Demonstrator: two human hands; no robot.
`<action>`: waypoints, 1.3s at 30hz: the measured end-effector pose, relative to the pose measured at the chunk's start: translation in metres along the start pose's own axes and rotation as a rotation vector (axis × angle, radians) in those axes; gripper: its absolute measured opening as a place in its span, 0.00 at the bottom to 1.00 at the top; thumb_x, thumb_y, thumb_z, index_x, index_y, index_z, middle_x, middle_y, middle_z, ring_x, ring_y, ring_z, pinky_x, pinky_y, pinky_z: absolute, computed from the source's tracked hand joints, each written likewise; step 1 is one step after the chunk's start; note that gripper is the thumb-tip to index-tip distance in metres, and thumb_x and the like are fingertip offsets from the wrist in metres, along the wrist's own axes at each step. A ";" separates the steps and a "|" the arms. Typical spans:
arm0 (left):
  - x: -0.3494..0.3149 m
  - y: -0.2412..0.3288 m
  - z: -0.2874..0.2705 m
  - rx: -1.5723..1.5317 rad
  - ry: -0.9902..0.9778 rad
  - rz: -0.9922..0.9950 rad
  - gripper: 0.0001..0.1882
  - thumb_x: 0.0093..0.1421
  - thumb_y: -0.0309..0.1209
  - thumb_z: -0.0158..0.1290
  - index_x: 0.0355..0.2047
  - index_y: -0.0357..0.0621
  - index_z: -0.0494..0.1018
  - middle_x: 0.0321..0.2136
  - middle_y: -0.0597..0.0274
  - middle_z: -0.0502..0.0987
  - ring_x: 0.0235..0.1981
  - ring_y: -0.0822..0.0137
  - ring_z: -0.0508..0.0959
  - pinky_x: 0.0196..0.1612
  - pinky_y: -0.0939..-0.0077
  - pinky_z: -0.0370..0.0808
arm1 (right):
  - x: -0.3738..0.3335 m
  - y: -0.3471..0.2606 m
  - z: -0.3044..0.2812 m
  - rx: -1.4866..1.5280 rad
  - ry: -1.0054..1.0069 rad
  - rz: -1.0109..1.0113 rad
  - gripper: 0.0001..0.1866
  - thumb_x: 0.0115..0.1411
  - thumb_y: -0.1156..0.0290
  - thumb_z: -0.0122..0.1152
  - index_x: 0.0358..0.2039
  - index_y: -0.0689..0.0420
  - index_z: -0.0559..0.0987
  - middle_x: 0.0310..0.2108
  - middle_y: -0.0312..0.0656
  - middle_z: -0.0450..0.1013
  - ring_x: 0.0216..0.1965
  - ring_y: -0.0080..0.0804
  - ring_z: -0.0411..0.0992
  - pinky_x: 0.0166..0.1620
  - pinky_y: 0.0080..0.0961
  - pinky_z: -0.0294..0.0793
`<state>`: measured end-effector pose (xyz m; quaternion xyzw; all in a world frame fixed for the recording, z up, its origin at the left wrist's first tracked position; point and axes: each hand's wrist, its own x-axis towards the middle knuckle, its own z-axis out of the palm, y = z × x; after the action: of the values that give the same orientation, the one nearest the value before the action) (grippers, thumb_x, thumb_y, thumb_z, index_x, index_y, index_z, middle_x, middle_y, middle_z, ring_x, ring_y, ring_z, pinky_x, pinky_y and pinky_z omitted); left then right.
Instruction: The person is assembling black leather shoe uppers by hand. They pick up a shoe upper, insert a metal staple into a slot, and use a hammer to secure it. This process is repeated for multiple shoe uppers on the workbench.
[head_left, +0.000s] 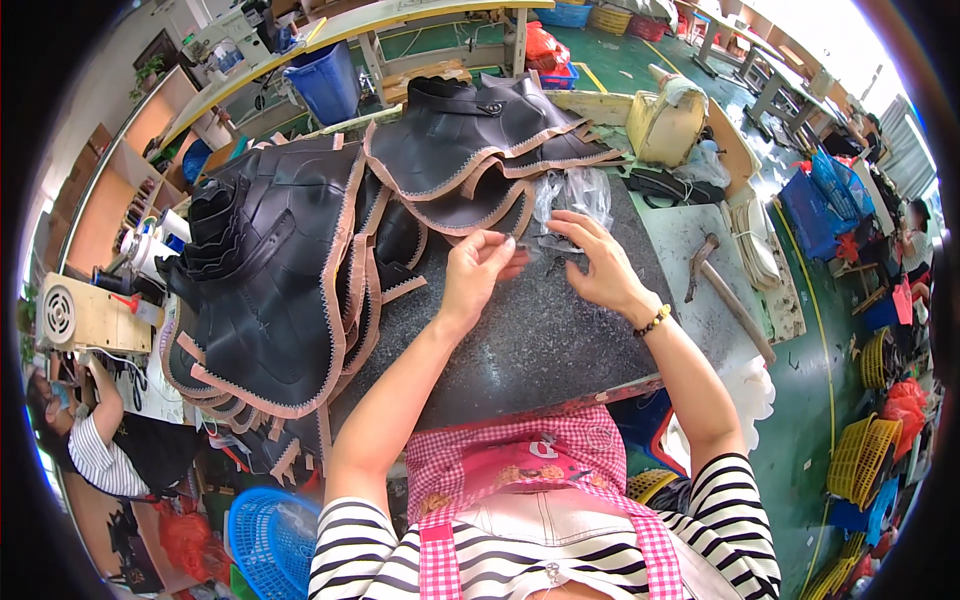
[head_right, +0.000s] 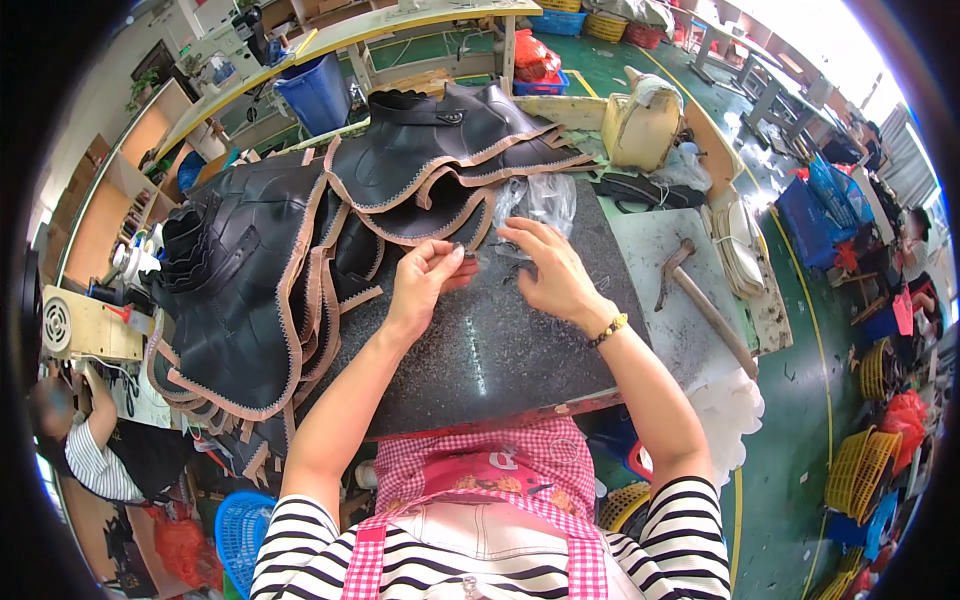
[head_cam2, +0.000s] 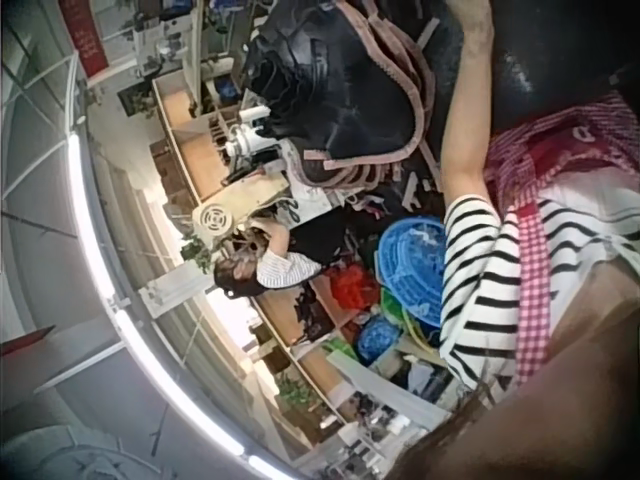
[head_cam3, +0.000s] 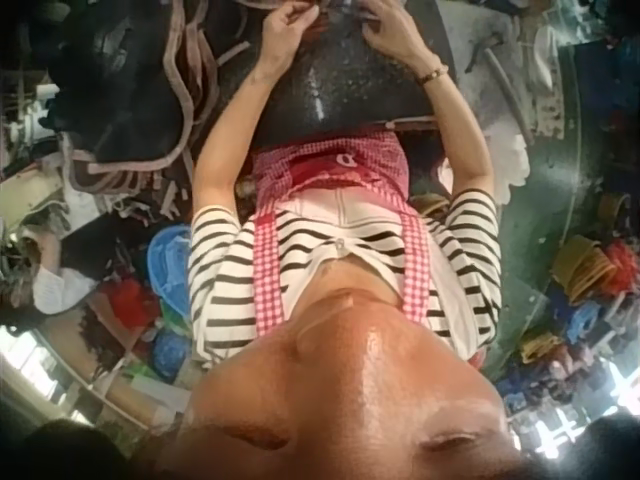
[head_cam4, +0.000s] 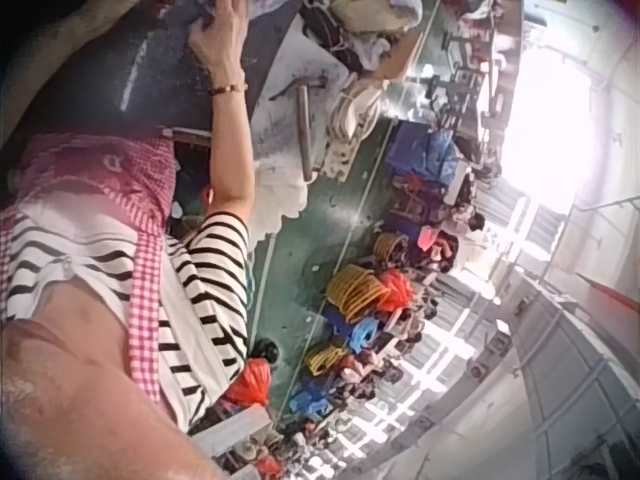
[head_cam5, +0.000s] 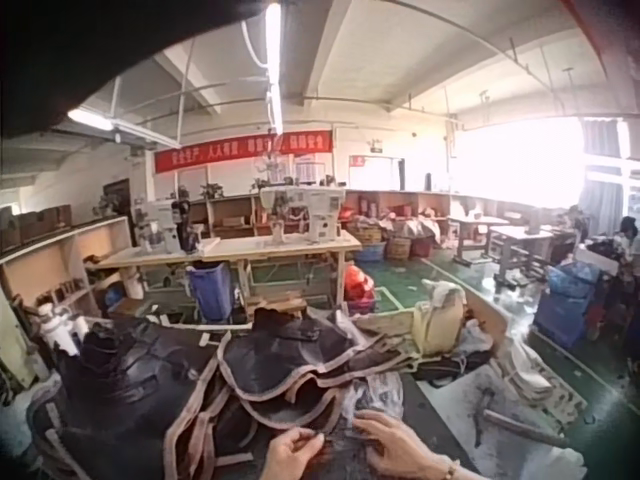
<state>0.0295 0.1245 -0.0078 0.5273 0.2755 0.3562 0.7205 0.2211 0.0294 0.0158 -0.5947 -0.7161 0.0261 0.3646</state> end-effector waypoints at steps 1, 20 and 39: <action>-0.009 0.008 0.001 -0.035 -0.032 -0.033 0.08 0.65 0.29 0.52 0.39 0.37 0.71 0.35 0.56 0.80 0.37 0.67 0.82 0.40 0.76 0.80 | 0.001 -0.011 -0.003 0.114 -0.024 0.023 0.24 0.51 0.75 0.61 0.51 0.59 0.74 0.51 0.49 0.71 0.53 0.45 0.71 0.55 0.35 0.70; -0.112 0.019 0.020 -0.032 0.158 0.013 0.03 0.60 0.23 0.57 0.34 0.35 0.77 0.28 0.59 0.81 0.30 0.76 0.79 0.37 0.82 0.77 | -0.045 -0.105 -0.009 0.064 0.045 0.056 0.08 0.52 0.76 0.64 0.33 0.58 0.78 0.32 0.44 0.76 0.34 0.42 0.76 0.36 0.29 0.76; -0.132 0.011 0.033 -0.006 0.257 0.067 0.04 0.60 0.20 0.56 0.35 0.31 0.77 0.32 0.56 0.81 0.34 0.71 0.81 0.40 0.82 0.78 | -0.057 -0.118 -0.002 -0.053 0.070 -0.060 0.15 0.49 0.77 0.62 0.40 0.60 0.76 0.36 0.43 0.74 0.34 0.37 0.75 0.35 0.29 0.76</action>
<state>-0.0261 0.0022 0.0149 0.4838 0.3468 0.4456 0.6687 0.1254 -0.0553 0.0448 -0.5831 -0.7207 -0.0247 0.3742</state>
